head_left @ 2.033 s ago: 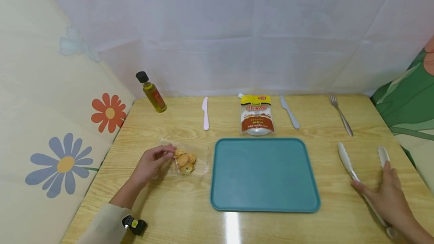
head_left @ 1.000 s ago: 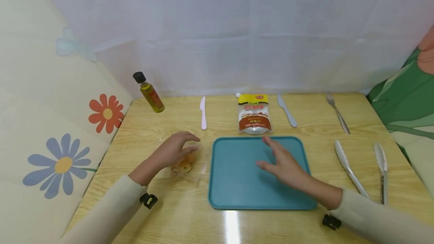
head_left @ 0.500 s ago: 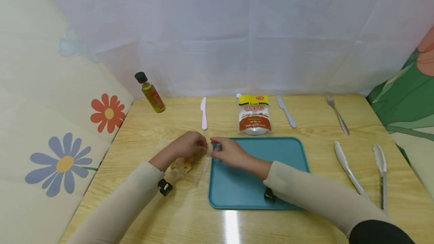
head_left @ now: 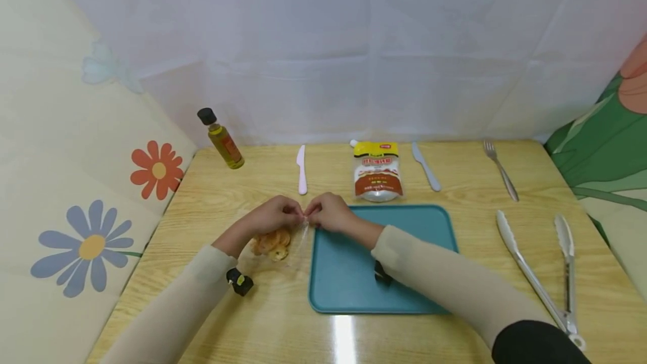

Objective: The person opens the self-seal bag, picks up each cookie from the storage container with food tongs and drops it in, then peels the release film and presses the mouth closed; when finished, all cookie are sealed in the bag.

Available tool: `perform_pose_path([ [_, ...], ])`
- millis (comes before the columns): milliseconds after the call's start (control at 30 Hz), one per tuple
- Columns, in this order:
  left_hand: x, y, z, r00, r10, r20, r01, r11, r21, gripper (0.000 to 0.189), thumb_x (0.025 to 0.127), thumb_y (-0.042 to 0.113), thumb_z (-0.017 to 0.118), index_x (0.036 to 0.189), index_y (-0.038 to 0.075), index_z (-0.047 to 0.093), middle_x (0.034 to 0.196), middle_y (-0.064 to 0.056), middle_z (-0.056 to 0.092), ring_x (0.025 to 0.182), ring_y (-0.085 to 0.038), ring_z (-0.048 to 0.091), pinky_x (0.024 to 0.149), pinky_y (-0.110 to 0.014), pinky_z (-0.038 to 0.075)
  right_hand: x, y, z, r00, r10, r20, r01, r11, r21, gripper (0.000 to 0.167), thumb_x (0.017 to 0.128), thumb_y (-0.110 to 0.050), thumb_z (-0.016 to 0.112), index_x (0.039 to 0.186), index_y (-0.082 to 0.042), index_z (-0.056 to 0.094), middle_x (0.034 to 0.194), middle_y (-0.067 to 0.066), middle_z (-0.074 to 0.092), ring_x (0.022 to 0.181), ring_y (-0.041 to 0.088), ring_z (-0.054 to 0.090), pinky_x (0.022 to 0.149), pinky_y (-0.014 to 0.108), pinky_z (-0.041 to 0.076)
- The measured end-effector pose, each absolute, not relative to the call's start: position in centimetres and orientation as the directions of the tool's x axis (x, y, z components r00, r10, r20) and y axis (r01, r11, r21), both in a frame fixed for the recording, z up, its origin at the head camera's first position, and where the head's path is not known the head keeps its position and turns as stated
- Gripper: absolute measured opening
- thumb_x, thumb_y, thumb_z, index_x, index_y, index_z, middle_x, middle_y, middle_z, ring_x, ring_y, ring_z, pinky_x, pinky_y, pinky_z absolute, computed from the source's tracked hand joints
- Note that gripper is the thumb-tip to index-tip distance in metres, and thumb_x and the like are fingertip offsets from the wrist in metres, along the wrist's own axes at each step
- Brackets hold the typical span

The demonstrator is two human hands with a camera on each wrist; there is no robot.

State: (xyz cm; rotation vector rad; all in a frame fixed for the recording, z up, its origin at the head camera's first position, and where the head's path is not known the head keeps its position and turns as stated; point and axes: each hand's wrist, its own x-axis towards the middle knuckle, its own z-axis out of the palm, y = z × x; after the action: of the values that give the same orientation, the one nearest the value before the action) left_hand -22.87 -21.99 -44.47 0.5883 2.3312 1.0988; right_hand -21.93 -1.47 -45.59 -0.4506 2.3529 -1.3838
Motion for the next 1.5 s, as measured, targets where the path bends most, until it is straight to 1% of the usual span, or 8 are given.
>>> perform_pose_path([
  [200,-22.9,-22.2,-44.0,-0.818,0.51,-0.266,0.102,0.584,0.805,0.017,0.099,0.005,0.058,0.098,-0.004,0.073,0.088,-0.007,0.07,0.08,-0.015,0.06,0.071,-0.028,0.052,-22.6,-1.8,-45.3,-0.897,-0.433,-0.091,-0.139,0.472,-0.871,0.009,0.091,0.001,0.07,0.094,-0.004,0.076,0.076,0.002,0.069,0.061,0.008,0.057,0.054,0.019,0.046],
  [400,-23.3,-22.0,-44.0,-0.836,0.481,-0.264,0.075,0.578,0.813,0.02,0.101,0.001,0.056,0.101,-0.009,0.073,0.095,-0.013,0.074,0.084,-0.017,0.066,0.076,-0.03,0.056,-22.6,-2.0,-45.5,-0.922,-0.387,-0.02,-0.176,0.462,-0.869,0.011,0.09,0.003,0.07,0.096,-0.005,0.067,0.082,0.007,0.072,0.069,0.009,0.06,0.058,0.02,0.045],
  [633,-23.8,-22.2,-44.5,-0.844,0.461,-0.276,0.028,0.552,0.834,0.018,0.101,0.007,0.06,0.099,-0.006,0.074,0.091,-0.009,0.073,0.085,-0.016,0.063,0.078,-0.029,0.054,-21.8,-2.1,-45.4,-0.894,-0.42,0.157,-0.353,0.446,-0.823,0.006,0.096,-0.005,0.072,0.091,-0.008,0.073,0.085,0.004,0.07,0.077,0.012,0.061,0.067,0.022,0.05],
  [733,-23.9,-22.5,-44.5,-0.843,0.458,-0.283,0.007,0.535,0.845,0.018,0.101,0.009,0.062,0.1,-0.004,0.074,0.092,-0.008,0.073,0.085,-0.016,0.061,0.076,-0.028,0.052,-21.8,-2.2,-45.6,-0.895,-0.419,0.156,-0.356,0.456,-0.816,0.006,0.095,-0.008,0.076,0.088,-0.008,0.075,0.083,0.003,0.073,0.075,0.008,0.06,0.068,0.019,0.049],
  [867,-23.9,-22.7,-44.5,-0.837,0.466,-0.286,-0.011,0.508,0.861,0.02,0.101,0.011,0.063,0.103,-0.005,0.074,0.095,-0.006,0.073,0.086,-0.015,0.059,0.075,-0.028,0.051,-21.9,-2.3,-45.9,-0.915,-0.391,0.101,-0.289,0.458,-0.841,0.004,0.093,-0.008,0.077,0.089,-0.006,0.078,0.083,0.003,0.075,0.07,0.004,0.06,0.064,0.017,0.049],
  [1100,-23.8,-23.0,-44.4,-0.832,0.482,-0.276,-0.009,0.485,0.874,0.023,0.102,0.009,0.063,0.111,-0.009,0.073,0.104,-0.004,0.075,0.094,-0.011,0.061,0.085,-0.027,0.049,-21.9,-2.5,-46.2,-0.931,-0.365,0.026,-0.182,0.4,-0.898,0.006,0.093,-0.01,0.078,0.091,-0.004,0.078,0.077,0.003,0.074,0.06,0.004,0.059,0.054,0.017,0.047],
  [1300,-23.7,-23.3,-44.4,-0.826,0.478,-0.298,-0.04,0.478,0.878,0.022,0.102,0.007,0.062,0.112,-0.008,0.074,0.106,-0.004,0.076,0.096,-0.01,0.061,0.083,-0.026,0.049,-21.6,-2.9,-46.3,-0.936,-0.348,0.048,-0.206,0.433,-0.877,0.01,0.093,-0.013,0.078,0.087,-0.005,0.078,0.068,0.0,0.07,0.055,0.002,0.057,0.05,0.016,0.044],
  [1500,-23.7,-23.3,-44.4,-0.819,0.477,-0.319,-0.073,0.464,0.883,0.021,0.1,0.005,0.064,0.111,-0.01,0.074,0.102,0.0,0.076,0.093,-0.011,0.063,0.081,-0.026,0.051,-21.3,-2.9,-46.0,-0.928,-0.36,0.091,-0.263,0.464,-0.846,0.012,0.094,-0.013,0.077,0.084,-0.005,0.078,0.066,0.0,0.069,0.053,0.002,0.055,0.05,0.016,0.043],
])
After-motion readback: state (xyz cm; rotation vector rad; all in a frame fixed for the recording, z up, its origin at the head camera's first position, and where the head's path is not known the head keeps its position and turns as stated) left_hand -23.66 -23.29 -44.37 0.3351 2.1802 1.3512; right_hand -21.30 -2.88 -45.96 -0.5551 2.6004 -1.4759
